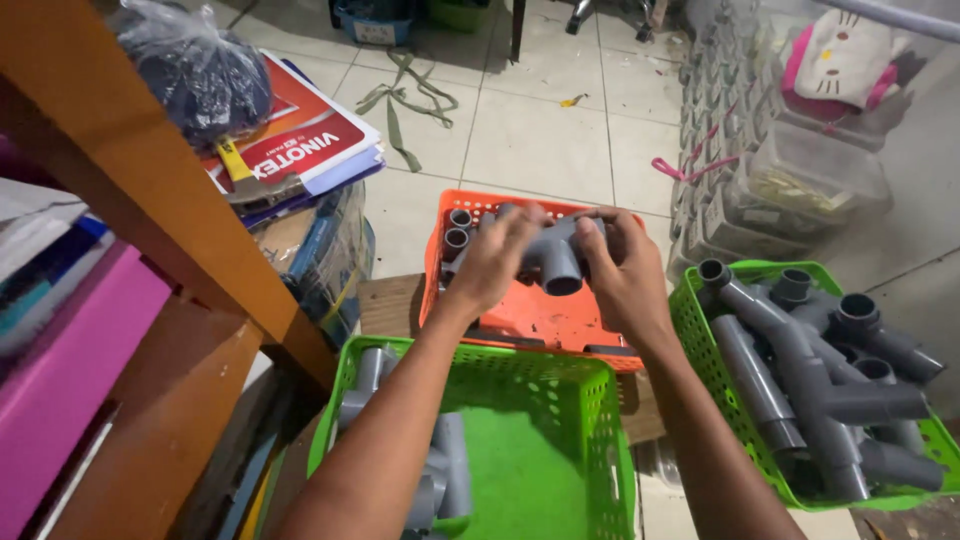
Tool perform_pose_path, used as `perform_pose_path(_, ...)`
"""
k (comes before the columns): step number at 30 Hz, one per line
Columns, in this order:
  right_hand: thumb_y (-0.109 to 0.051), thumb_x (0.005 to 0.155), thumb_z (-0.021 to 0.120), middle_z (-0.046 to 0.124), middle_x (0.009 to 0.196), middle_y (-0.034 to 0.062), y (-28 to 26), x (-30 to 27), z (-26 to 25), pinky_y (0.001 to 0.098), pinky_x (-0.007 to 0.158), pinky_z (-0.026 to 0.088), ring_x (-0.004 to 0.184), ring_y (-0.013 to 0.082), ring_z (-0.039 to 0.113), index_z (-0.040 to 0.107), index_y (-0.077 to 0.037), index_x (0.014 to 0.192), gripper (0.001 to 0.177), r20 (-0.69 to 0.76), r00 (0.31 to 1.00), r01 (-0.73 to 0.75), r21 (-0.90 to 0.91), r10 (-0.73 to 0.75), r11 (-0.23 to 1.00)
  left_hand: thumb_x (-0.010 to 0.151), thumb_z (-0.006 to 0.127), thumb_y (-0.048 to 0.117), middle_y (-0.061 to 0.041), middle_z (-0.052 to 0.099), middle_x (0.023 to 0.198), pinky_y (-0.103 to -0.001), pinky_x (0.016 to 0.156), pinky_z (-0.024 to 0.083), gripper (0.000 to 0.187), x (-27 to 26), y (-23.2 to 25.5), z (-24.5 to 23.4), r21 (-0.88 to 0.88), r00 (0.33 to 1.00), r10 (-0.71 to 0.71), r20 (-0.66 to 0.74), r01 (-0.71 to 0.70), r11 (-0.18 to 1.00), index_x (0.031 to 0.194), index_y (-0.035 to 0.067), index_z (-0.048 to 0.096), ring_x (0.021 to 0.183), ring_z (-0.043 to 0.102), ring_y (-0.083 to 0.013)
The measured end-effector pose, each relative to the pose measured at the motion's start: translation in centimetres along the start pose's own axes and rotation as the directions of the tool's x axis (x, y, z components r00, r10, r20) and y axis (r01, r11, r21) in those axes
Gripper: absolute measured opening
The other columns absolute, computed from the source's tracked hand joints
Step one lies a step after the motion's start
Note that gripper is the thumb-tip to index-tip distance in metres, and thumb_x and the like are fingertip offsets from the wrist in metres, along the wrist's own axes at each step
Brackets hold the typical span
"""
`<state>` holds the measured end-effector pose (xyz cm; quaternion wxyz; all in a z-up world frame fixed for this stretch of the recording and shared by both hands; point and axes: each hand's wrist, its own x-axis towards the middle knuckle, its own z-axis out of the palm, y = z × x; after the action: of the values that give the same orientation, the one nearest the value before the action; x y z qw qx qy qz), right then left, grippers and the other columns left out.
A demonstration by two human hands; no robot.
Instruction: Sorting and organizing PVC pipe fittings into different colored plastic baskets
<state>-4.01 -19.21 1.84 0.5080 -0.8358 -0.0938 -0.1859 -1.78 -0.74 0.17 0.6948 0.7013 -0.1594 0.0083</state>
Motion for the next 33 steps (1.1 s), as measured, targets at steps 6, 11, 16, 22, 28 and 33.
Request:
perform_pose_path(6,-0.035,0.105,0.059,0.073,0.084,0.0199,1.6,0.7,-0.6,0.0557,0.072,0.053,0.083,0.0410,0.070,0.065,-0.017,0.128,0.030,0.021,1.000,0.001,-0.364,0.007,0.931,0.081,0.079,0.035,-0.016,0.071,0.079,-0.024,0.047,0.058,0.046,0.4,-1.0,-0.4,0.081,1.000,0.000,0.010,-0.001,0.997,0.112,0.002,0.070,0.058,0.072,-0.0185)
perform_pose_path(11,-0.041,0.108,0.050,0.074,0.083,0.0289,5.4,0.5,-1.6,0.0635,0.079,0.057,0.083,0.0510,0.073,0.066,-0.008,0.115,0.038,0.122,0.991,0.061,-0.766,0.052,0.640,0.080,0.079,0.036,-0.014,0.071,0.081,-0.026,0.050,0.062,0.049,1.0,-0.9,-0.6,0.136,0.998,-0.019,-0.067,0.028,0.990,0.118,0.007,0.070,0.058,0.075,-0.0195)
perform_pose_path(16,-0.029,0.096,0.062,0.072,0.094,0.0200,9.6,-1.7,-0.3,0.0605,0.075,0.062,0.091,0.0454,0.074,0.061,-0.017,0.123,0.029,0.188,0.975,0.098,-0.843,0.120,0.528,0.077,0.083,0.035,-0.011,0.071,0.074,-0.022,0.043,0.056,0.042,2.1,-2.5,-0.5,0.164,0.983,-0.010,-0.183,0.040,0.986,0.112,0.012,0.075,0.056,0.073,-0.0201)
perform_pose_path(22,-0.026,0.079,0.077,0.067,0.110,0.0119,12.7,-1.5,0.2,0.0525,0.084,0.060,0.097,0.0417,0.072,0.062,-0.027,0.131,0.054,0.297,0.943,0.326,-0.730,-0.151,0.601,0.074,0.081,0.035,-0.010,0.072,0.069,-0.022,0.044,0.056,0.041,1.4,-1.8,-0.5,0.155,0.970,-0.028,-0.243,0.067,0.986,0.109,0.016,0.076,0.055,0.073,-0.0179)
perform_pose_path(28,-0.015,0.077,0.078,0.059,0.116,0.0212,11.7,-1.8,-0.1,0.0552,0.079,0.062,0.096,0.0502,0.071,0.064,-0.018,0.127,0.052,0.248,0.965,0.237,-0.673,-0.088,0.701,0.071,0.082,0.037,-0.017,0.072,0.097,-0.043,0.077,0.058,0.050,1.4,-2.4,-0.3,0.343,0.958,0.164,-0.236,-0.076,0.936,0.117,0.020,0.075,0.096,0.073,-0.0356)
perform_pose_path(33,-0.025,0.074,0.082,0.065,0.111,0.0183,16.3,-1.3,-0.2,0.0502,0.082,0.062,0.097,0.0452,0.073,0.068,-0.017,0.127,0.056,0.237,0.971,0.192,-0.706,-0.028,0.682,0.071,0.079,0.041,-0.018,0.069,0.099,-0.045,0.081,0.057,0.053,1.8,-4.0,-0.2,0.367,0.964,0.151,-0.218,-0.062,0.928,0.118,0.019,0.073,0.099,0.071,-0.0390)
